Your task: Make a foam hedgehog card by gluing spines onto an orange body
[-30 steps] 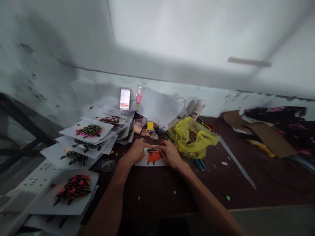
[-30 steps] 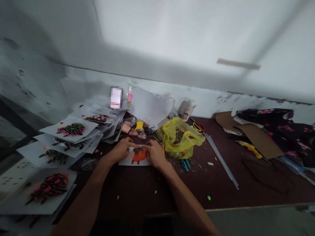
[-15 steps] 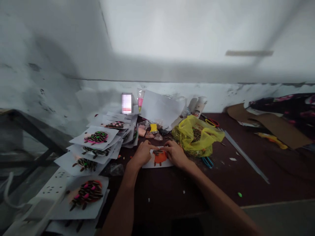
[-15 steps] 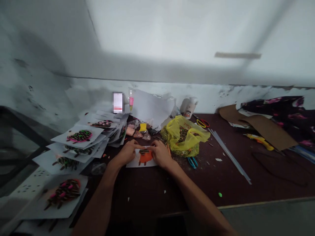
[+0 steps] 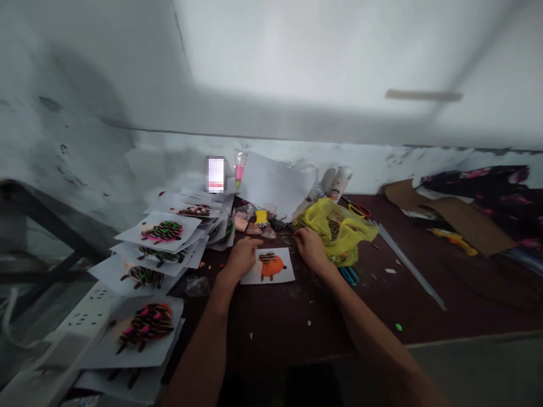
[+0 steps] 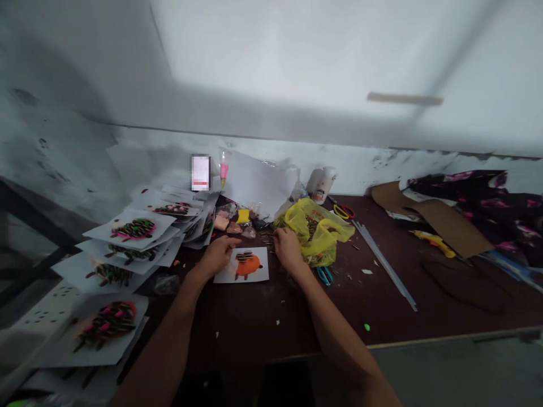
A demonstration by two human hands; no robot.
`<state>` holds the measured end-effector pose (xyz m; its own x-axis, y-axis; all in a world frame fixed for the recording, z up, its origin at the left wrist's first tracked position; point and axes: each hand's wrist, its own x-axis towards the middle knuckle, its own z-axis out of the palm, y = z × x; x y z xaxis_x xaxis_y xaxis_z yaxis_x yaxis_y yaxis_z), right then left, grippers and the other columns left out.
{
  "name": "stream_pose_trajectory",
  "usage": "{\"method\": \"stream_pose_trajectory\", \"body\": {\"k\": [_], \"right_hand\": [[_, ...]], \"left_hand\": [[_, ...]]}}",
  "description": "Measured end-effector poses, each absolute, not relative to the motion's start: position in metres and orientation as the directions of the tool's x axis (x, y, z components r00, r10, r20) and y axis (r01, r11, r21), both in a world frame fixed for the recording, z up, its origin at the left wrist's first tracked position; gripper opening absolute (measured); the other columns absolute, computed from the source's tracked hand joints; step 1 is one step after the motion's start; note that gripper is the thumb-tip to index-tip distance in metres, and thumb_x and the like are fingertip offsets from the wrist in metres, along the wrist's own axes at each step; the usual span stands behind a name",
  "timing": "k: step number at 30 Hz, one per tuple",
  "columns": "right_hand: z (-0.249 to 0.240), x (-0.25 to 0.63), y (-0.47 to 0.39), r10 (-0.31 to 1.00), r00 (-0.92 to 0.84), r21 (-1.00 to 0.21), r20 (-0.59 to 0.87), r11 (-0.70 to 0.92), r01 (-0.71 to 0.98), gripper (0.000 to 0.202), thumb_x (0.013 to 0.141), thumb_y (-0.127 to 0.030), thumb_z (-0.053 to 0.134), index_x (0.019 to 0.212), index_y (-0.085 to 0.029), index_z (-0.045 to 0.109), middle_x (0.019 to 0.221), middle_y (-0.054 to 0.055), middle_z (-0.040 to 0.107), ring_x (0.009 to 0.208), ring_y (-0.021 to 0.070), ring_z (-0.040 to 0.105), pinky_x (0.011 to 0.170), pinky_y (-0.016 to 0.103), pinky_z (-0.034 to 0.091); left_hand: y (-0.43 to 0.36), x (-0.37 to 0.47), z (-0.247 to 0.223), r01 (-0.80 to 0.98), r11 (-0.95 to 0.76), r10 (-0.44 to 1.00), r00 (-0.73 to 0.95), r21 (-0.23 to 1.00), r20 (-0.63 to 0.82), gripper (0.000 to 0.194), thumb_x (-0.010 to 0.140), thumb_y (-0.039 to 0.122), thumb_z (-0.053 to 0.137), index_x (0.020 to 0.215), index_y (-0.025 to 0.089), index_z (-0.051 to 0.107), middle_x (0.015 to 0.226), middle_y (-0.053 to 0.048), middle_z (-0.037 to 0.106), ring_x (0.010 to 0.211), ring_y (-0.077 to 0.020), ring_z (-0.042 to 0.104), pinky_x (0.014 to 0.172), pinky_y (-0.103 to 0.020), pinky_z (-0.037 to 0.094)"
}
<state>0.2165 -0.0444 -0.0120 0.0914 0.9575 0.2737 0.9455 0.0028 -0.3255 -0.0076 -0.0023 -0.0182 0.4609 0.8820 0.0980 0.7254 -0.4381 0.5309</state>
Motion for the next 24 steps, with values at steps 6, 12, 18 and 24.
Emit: {"method": "stream_pose_trajectory", "body": {"k": [6, 12, 18, 24], "right_hand": [[0.0, 0.213, -0.03, 0.983, 0.047, -0.256, 0.179, 0.0, 0.967, 0.024, 0.094, -0.016, 0.052, 0.102, -0.015, 0.074, 0.104, 0.012, 0.068, 0.095, 0.0198, 0.06, 0.084, 0.027, 0.043], [-0.001, 0.21, -0.024, 0.977, 0.045, -0.285, 0.206, 0.017, 0.958, 0.024, 0.093, -0.017, 0.054, 0.104, -0.015, 0.076, 0.104, 0.013, 0.069, 0.097, 0.0207, 0.062, 0.087, 0.028, 0.044], [0.023, 0.195, -0.05, 0.91, 0.053, -0.6, 0.411, 0.226, 0.768, 0.018, 0.091, -0.021, 0.056, 0.086, -0.016, 0.073, 0.078, 0.004, 0.07, 0.072, 0.0156, 0.061, 0.069, 0.025, 0.046], [0.106, 0.147, -0.126, 0.788, -0.049, -0.711, 0.613, 0.579, 0.399, 0.015, 0.093, -0.026, 0.06, 0.087, -0.02, 0.073, 0.073, 0.0, 0.069, 0.067, 0.0124, 0.062, 0.061, 0.024, 0.048]], "left_hand": [[0.002, -0.003, -0.027, 0.741, -0.42, 0.9, 0.416, 0.525, 0.132, 0.035, 0.08, 0.0, 0.051, 0.099, 0.017, 0.076, 0.104, -0.01, 0.068, 0.099, -0.0201, 0.065, 0.092, -0.031, 0.049], [0.0, -0.003, -0.026, 0.717, -0.41, 0.906, 0.389, 0.564, 0.165, 0.031, 0.08, -0.001, 0.053, 0.094, 0.016, 0.075, 0.099, -0.009, 0.069, 0.095, -0.0203, 0.066, 0.089, -0.033, 0.051], [-0.002, 0.003, -0.021, 0.54, -0.52, 0.854, 0.313, 0.662, 0.415, 0.02, 0.082, 0.002, 0.056, 0.081, 0.016, 0.071, 0.102, -0.009, 0.072, 0.101, -0.0208, 0.066, 0.093, -0.034, 0.051], [-0.041, 0.002, 0.045, 0.22, -0.735, 0.678, 0.208, 0.642, 0.705, 0.01, 0.088, 0.014, 0.059, 0.086, 0.017, 0.068, 0.081, -0.003, 0.07, 0.075, -0.0144, 0.064, 0.07, -0.027, 0.053]]}}
